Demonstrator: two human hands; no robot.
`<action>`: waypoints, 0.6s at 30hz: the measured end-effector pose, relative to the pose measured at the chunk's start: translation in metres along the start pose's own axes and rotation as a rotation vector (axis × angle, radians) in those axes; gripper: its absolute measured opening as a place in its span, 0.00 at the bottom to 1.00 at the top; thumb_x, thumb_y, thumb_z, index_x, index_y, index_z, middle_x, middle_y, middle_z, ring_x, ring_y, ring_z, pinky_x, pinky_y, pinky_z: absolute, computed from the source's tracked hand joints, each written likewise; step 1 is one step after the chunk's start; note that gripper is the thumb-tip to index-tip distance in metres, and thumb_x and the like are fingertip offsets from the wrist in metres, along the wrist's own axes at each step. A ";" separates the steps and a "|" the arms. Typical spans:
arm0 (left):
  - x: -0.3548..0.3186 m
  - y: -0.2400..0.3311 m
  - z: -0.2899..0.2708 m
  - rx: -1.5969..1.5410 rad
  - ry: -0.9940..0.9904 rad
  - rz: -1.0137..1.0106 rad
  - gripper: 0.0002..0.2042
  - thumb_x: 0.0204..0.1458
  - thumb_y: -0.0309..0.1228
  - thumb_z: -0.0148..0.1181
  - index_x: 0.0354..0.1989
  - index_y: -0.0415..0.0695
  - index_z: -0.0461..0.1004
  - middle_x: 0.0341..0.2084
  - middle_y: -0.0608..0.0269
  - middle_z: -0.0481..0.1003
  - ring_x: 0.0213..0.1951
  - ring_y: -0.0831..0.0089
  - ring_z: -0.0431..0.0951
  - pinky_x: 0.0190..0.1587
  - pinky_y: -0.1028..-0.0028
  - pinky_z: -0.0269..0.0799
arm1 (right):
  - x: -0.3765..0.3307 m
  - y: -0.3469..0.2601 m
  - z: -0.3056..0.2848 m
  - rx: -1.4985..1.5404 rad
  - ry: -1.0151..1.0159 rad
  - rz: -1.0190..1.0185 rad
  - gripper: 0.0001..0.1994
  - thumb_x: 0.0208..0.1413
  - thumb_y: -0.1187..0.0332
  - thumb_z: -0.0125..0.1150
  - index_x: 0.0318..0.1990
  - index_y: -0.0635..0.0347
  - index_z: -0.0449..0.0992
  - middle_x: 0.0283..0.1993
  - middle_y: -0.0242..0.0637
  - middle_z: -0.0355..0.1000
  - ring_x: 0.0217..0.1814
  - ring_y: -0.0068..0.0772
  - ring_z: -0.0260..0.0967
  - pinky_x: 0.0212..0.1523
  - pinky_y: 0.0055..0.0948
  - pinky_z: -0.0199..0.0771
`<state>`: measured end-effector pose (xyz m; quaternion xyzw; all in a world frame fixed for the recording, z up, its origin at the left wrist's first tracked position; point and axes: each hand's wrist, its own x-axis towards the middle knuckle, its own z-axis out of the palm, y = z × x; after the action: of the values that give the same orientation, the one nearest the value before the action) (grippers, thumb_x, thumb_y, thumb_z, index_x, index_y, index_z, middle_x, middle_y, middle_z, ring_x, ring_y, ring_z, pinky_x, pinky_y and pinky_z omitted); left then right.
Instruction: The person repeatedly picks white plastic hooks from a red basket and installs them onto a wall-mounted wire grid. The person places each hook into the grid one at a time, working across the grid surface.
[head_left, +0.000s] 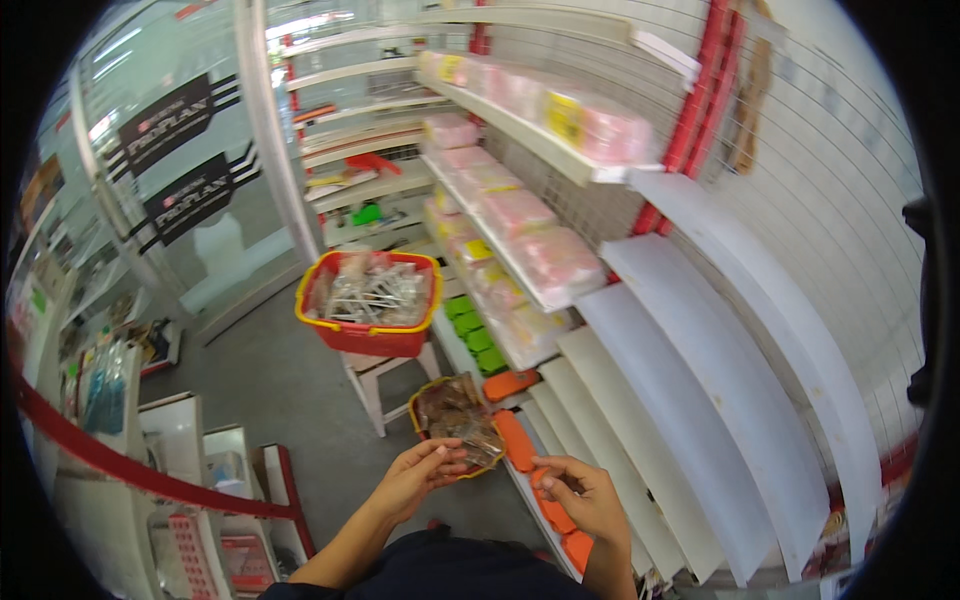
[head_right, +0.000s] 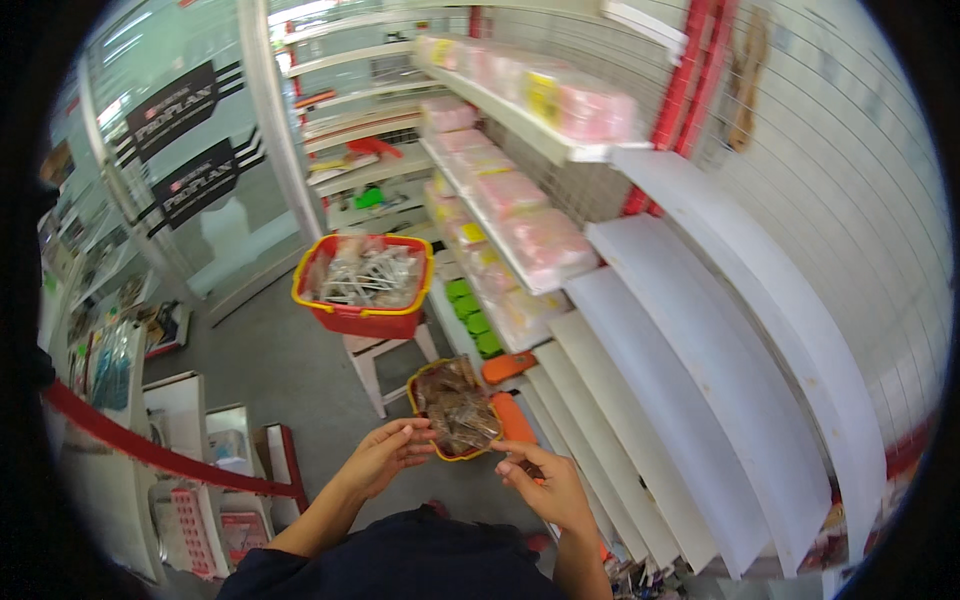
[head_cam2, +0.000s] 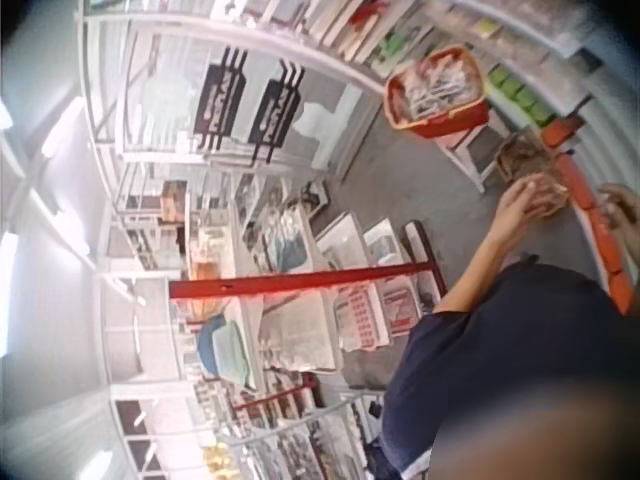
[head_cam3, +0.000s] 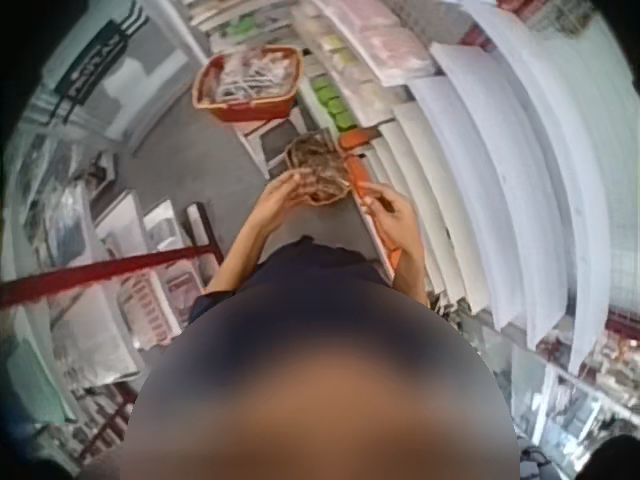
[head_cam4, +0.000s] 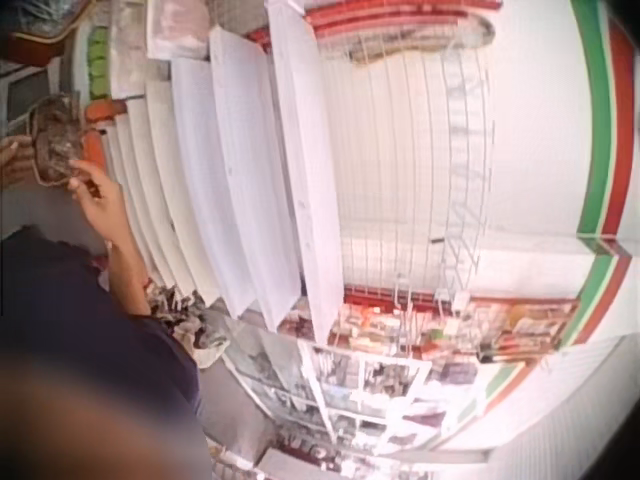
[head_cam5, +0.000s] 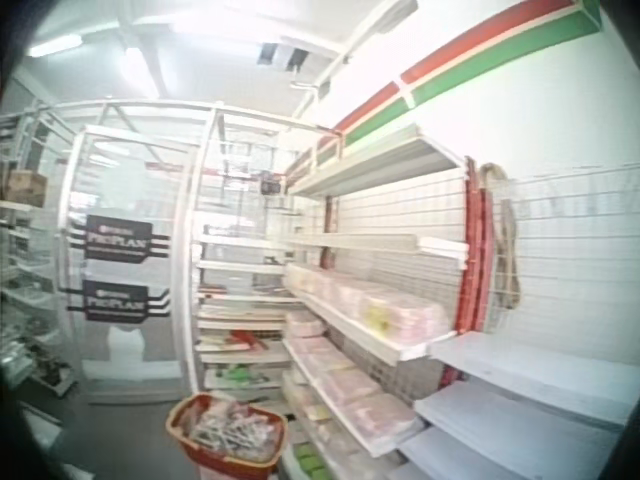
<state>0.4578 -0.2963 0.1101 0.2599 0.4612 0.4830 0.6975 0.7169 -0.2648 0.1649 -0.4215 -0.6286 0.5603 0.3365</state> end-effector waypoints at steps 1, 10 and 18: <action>-0.008 0.003 -0.020 -0.009 0.073 -0.001 0.17 0.64 0.37 0.46 0.57 0.42 0.67 0.51 0.58 0.72 0.50 0.69 0.74 0.53 0.68 0.69 | 0.016 0.001 0.016 0.017 -0.044 0.011 0.15 0.57 0.74 0.58 0.53 0.60 0.75 0.32 0.32 0.75 0.32 0.20 0.72 0.34 0.20 0.72; -0.052 0.024 -0.122 -0.248 0.389 0.157 0.16 0.64 0.37 0.48 0.55 0.42 0.68 0.49 0.55 0.72 0.48 0.68 0.75 0.50 0.69 0.70 | 0.153 0.023 0.126 -0.071 -0.298 -0.023 0.14 0.59 0.66 0.58 0.50 0.61 0.76 0.30 0.29 0.76 0.32 0.17 0.72 0.33 0.21 0.71; -0.021 0.041 -0.177 -0.371 0.507 0.166 0.17 0.62 0.39 0.50 0.54 0.41 0.68 0.47 0.55 0.74 0.47 0.68 0.76 0.48 0.70 0.72 | 0.296 0.103 0.174 -0.128 -0.267 -0.002 0.13 0.60 0.67 0.57 0.47 0.65 0.76 0.33 0.30 0.75 0.32 0.18 0.71 0.33 0.20 0.72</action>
<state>0.2791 -0.3139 0.0733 0.0367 0.5017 0.6633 0.5540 0.4530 -0.0678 0.0230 -0.3632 -0.7026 0.5698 0.2233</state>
